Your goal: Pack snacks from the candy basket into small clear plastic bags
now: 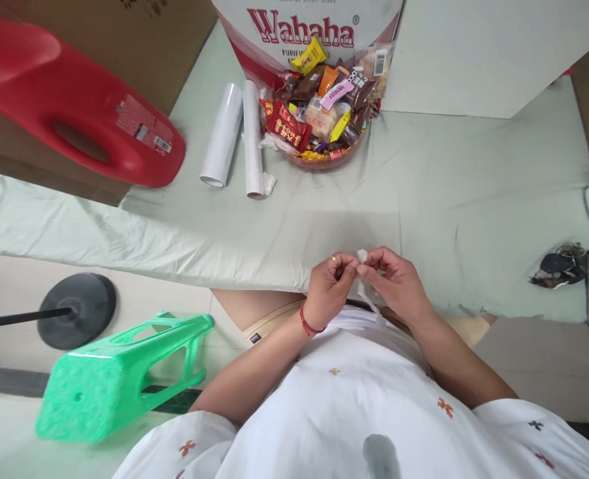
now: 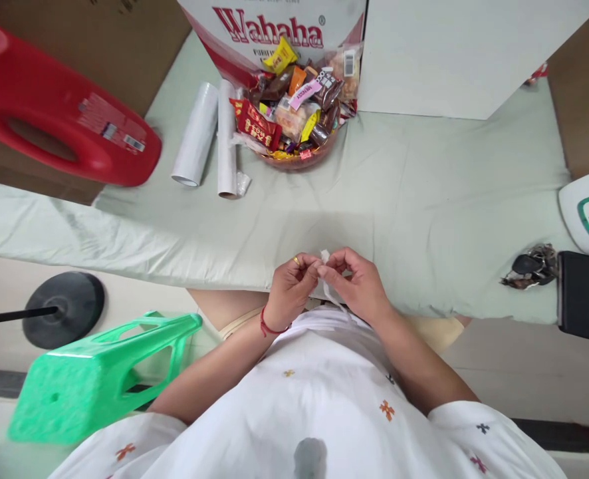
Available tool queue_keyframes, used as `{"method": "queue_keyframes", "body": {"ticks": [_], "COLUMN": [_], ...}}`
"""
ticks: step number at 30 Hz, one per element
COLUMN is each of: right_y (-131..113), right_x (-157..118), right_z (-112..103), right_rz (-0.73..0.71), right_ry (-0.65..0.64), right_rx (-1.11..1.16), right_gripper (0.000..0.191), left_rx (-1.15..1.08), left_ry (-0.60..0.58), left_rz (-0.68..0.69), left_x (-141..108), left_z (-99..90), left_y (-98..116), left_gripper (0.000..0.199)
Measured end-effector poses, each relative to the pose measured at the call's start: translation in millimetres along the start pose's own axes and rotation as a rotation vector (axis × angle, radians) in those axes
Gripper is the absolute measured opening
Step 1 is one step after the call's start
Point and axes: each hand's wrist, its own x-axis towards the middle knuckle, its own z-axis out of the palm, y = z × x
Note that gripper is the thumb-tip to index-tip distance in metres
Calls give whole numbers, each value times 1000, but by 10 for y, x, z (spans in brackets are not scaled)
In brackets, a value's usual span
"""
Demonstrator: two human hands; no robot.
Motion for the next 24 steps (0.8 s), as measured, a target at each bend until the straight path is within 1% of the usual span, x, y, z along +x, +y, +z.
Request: {"method": "queue_keyframes", "body": {"ticks": [2,5,8,12,14,17,20,22,24], "right_y": [36,54,15,-60,-71,-47,-7,10,21], "right_x": [-10,-10,-4,-11,-16,-19,-2,29,73], "right_z": [12,-57,-190,-319,-331,-313,-314,-343,-385], "right_rz": [-6,11,49,135,142,99,72,76,85], "right_ry": [25,24,34,58,89,168,194,195,204], "right_rx": [-12,10,74,194,217,214,209,224,251], "right_gripper": [33,34,34,37,38,36,34,34,34], "left_rx": [44,15,-103,-215,-199,-101,-12,-21,-65], "left_ry": [10,12,-3,-77,-111,-126,-128,-148,-188], "left_rz": [27,13,-44,-144,-158,-123,-79,-110,-182], "left_x": [0,28,78,127,127,108,88,84,90], "left_z": [30,54,74,125,155,195,232,253,268], "left_y": [-13,-44,-44,3,12,-13,-57,-74,-77], "left_gripper": [39,38,38,41,46,53,50,46,43]}}
